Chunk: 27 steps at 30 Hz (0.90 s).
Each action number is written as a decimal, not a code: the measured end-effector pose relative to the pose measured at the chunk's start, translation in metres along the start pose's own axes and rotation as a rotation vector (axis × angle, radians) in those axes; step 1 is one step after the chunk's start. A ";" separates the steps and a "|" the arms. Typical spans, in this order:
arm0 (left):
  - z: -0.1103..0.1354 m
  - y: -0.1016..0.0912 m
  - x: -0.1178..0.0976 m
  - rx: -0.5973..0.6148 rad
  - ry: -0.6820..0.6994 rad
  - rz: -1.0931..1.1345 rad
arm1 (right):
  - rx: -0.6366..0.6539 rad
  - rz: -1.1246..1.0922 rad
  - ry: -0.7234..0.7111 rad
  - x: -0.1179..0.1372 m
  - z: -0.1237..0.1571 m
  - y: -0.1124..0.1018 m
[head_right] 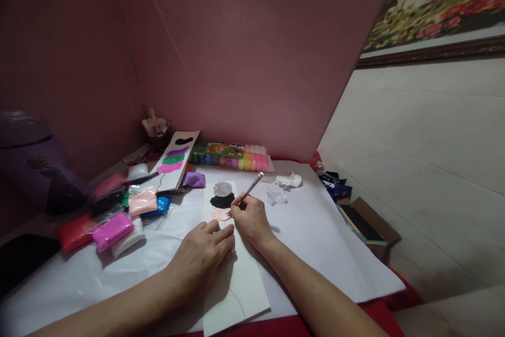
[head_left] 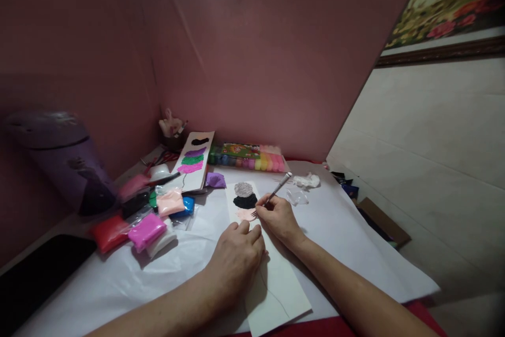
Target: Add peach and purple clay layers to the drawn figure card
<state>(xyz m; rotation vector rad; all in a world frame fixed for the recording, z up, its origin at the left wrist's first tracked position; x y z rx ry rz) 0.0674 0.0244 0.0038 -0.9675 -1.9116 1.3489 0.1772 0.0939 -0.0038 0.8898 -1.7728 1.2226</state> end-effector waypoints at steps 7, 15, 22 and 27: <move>-0.001 0.002 0.001 0.023 -0.019 0.008 | 0.003 -0.002 0.029 -0.001 -0.002 -0.004; 0.000 0.001 0.000 0.042 -0.009 0.022 | 0.023 -0.094 0.069 -0.012 -0.009 -0.006; 0.000 -0.001 0.000 0.053 -0.023 0.038 | -0.028 -0.081 0.068 -0.012 -0.010 -0.010; 0.000 -0.001 -0.001 0.012 -0.006 0.034 | -0.073 -0.034 0.039 -0.010 -0.010 -0.013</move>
Point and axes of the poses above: each hand's wrist, its own z-axis away from the middle knuckle, its own y-axis out of the palm, x = y × z, the point moved 7 cm from there along -z, towards the middle knuckle, and after that the axes turned 7 degrees about y, right-handed, at the moved point
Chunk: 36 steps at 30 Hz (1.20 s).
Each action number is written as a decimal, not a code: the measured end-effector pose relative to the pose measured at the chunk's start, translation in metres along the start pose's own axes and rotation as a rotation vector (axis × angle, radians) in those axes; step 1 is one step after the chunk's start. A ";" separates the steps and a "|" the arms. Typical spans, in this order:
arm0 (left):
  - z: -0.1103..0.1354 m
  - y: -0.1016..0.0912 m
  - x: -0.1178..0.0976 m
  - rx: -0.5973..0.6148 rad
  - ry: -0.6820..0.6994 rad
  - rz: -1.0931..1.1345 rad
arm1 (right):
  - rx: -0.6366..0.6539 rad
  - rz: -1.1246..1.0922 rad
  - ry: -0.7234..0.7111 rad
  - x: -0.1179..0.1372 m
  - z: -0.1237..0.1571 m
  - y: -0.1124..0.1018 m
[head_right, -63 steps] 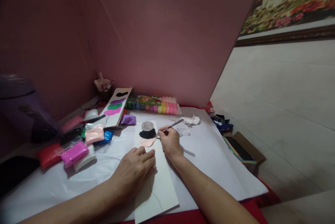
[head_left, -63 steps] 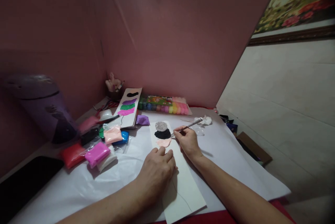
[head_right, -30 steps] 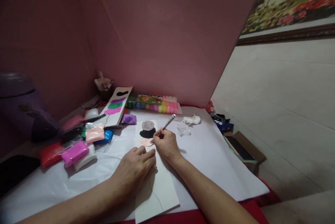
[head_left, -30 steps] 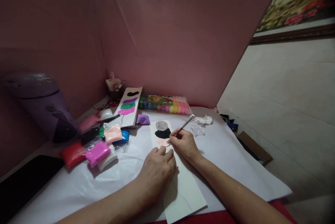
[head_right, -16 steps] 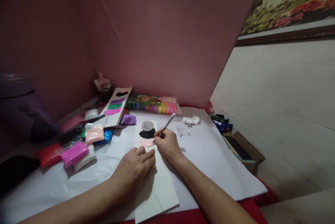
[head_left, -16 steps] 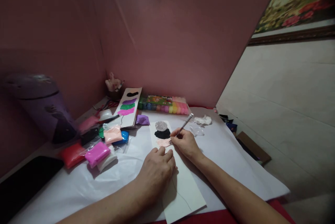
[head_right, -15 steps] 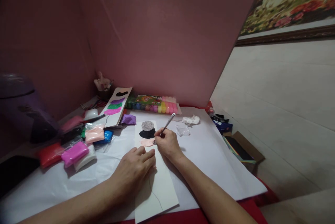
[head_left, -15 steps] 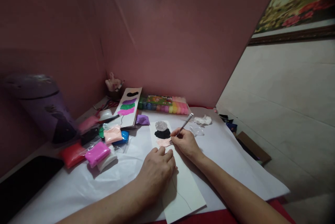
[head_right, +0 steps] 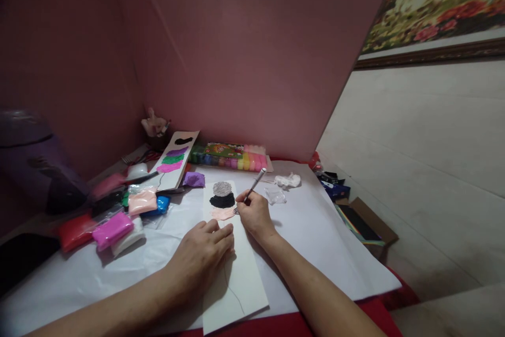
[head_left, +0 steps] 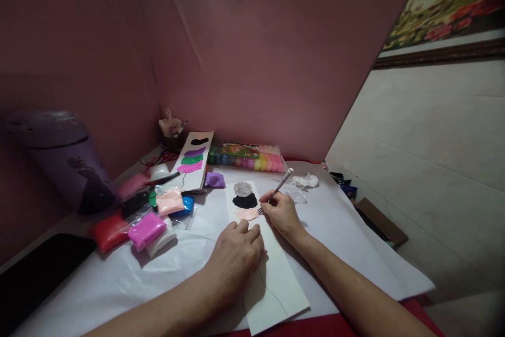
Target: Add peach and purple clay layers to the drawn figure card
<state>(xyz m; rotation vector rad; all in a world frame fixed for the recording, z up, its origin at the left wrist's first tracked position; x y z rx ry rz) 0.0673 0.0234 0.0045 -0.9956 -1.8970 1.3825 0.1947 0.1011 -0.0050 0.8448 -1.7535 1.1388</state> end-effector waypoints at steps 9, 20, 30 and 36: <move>0.000 -0.001 0.000 0.012 -0.008 -0.006 | -0.017 0.037 -0.021 0.002 0.000 -0.001; 0.000 0.001 0.001 0.002 -0.015 -0.001 | -0.026 0.037 -0.020 0.003 0.000 -0.001; 0.000 0.000 0.000 -0.001 -0.014 -0.001 | -0.027 0.063 -0.048 0.004 0.000 -0.001; 0.000 0.003 0.001 0.001 -0.011 -0.009 | -0.032 0.060 -0.057 0.004 0.000 -0.002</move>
Point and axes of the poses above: each hand's wrist, its own z-axis away from the middle knuckle, its own y-axis out of the palm, x = y × z, the point moved 7 cm from there along -z, towards the middle knuckle, and after that the axes turned 7 degrees about y, right-handed, at the moved point
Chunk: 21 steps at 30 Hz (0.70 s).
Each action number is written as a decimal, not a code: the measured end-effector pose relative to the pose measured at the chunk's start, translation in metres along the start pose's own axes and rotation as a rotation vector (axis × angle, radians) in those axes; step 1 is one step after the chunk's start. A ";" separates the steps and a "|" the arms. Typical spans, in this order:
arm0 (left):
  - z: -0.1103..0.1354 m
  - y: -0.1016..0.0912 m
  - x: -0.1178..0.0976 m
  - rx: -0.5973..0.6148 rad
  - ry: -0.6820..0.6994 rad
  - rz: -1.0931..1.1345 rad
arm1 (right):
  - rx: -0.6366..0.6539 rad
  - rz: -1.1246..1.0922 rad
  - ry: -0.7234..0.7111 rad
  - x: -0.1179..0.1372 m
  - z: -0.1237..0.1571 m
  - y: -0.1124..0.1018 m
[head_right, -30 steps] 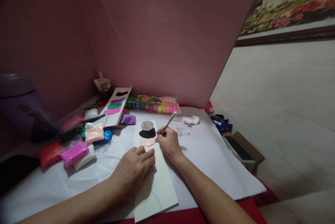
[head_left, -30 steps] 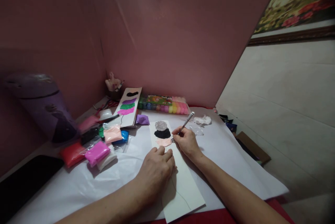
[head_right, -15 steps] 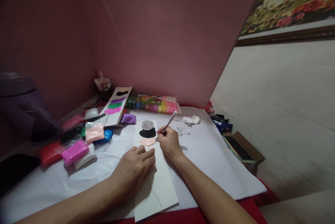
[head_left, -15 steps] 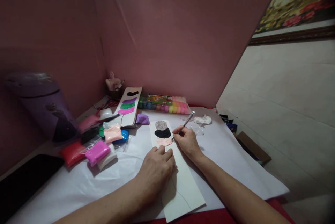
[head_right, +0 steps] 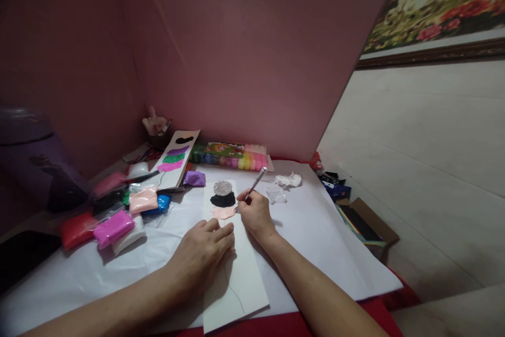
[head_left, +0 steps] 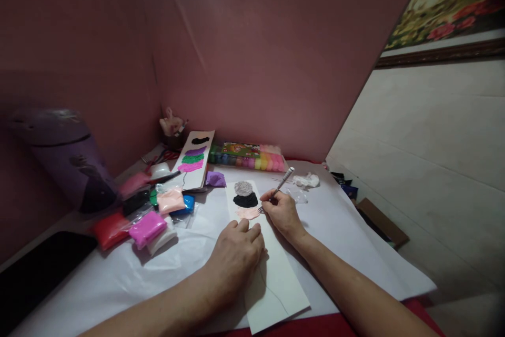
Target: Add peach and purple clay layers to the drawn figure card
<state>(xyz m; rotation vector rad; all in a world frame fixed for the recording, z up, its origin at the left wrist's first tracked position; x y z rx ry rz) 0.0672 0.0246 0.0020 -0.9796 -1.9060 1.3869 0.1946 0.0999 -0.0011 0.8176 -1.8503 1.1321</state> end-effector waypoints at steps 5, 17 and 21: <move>0.000 0.000 0.000 0.024 0.000 0.012 | 0.010 -0.002 0.012 -0.002 0.000 0.001; -0.001 -0.002 0.000 0.015 -0.012 0.020 | 0.004 0.023 -0.002 -0.002 0.000 0.001; -0.001 0.000 0.000 0.029 -0.009 0.009 | 0.006 0.015 -0.001 -0.003 0.000 0.002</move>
Point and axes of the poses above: each hand's wrist, its own z-axis away from the middle knuckle, its own y-axis out of the palm, x = y × z, the point moved 7 cm from there along -z, towards the middle knuckle, and after that the axes turned 7 degrees about y, right-handed, at the moved point
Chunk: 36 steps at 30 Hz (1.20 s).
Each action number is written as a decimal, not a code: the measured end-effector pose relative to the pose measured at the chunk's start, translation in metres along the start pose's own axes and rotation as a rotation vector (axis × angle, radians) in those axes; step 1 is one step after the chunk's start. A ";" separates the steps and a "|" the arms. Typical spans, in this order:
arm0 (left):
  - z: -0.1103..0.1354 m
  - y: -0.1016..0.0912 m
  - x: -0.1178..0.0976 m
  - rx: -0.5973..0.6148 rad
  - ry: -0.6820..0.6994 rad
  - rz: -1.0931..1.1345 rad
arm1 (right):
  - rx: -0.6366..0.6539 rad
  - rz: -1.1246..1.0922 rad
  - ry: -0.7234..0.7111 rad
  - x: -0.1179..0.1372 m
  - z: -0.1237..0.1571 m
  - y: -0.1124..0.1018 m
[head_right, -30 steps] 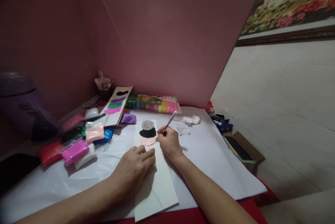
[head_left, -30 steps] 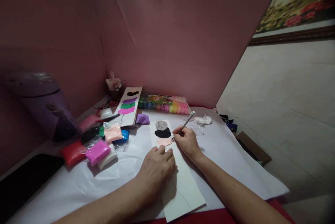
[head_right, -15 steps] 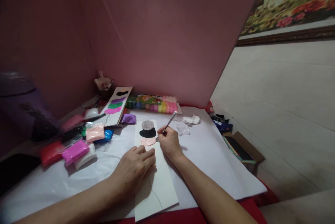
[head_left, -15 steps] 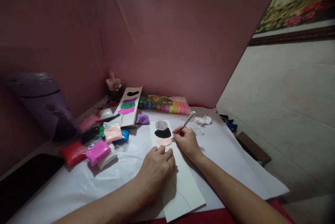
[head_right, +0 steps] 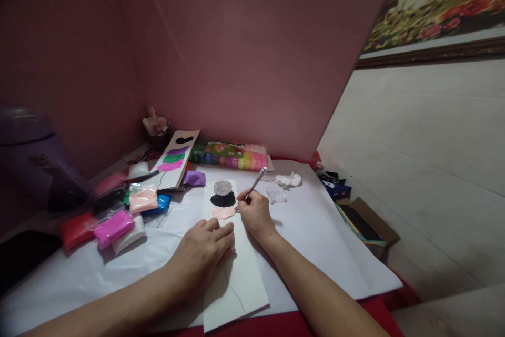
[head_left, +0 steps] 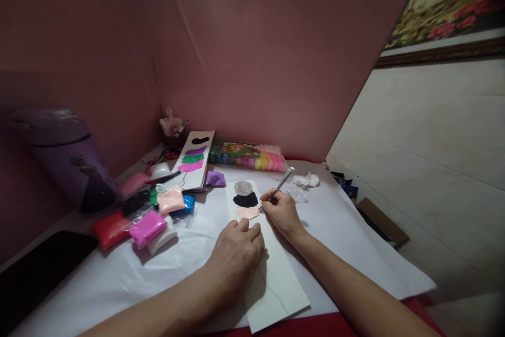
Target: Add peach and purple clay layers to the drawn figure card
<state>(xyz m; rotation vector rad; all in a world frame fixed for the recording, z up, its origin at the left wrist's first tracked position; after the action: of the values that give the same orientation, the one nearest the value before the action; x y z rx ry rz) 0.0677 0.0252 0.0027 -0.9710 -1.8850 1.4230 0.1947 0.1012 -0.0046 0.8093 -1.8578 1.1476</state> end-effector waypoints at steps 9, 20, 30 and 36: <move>0.001 -0.003 -0.002 0.003 0.011 -0.002 | -0.020 -0.009 -0.024 0.001 0.000 -0.002; -0.001 -0.003 -0.001 0.043 -0.004 0.002 | 0.018 -0.370 0.148 -0.017 -0.001 -0.001; 0.003 -0.002 -0.006 0.020 0.065 -0.084 | 0.056 -0.327 0.019 -0.005 0.002 0.002; 0.005 -0.002 -0.007 0.021 0.062 -0.096 | 0.119 -0.220 0.018 0.011 0.015 0.005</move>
<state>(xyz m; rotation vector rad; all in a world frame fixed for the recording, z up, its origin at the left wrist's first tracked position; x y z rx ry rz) 0.0678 0.0166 0.0028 -0.8923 -1.8427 1.3394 0.1811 0.0886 -0.0012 1.0404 -1.6509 1.1283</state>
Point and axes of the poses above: each hand's wrist, its own z-axis away from the middle knuckle, its own y-axis out of the palm, x = y × z, the point moved 7 cm from there along -z, towards the middle knuckle, and after that the axes turned 7 degrees about y, right-handed, at the moved point
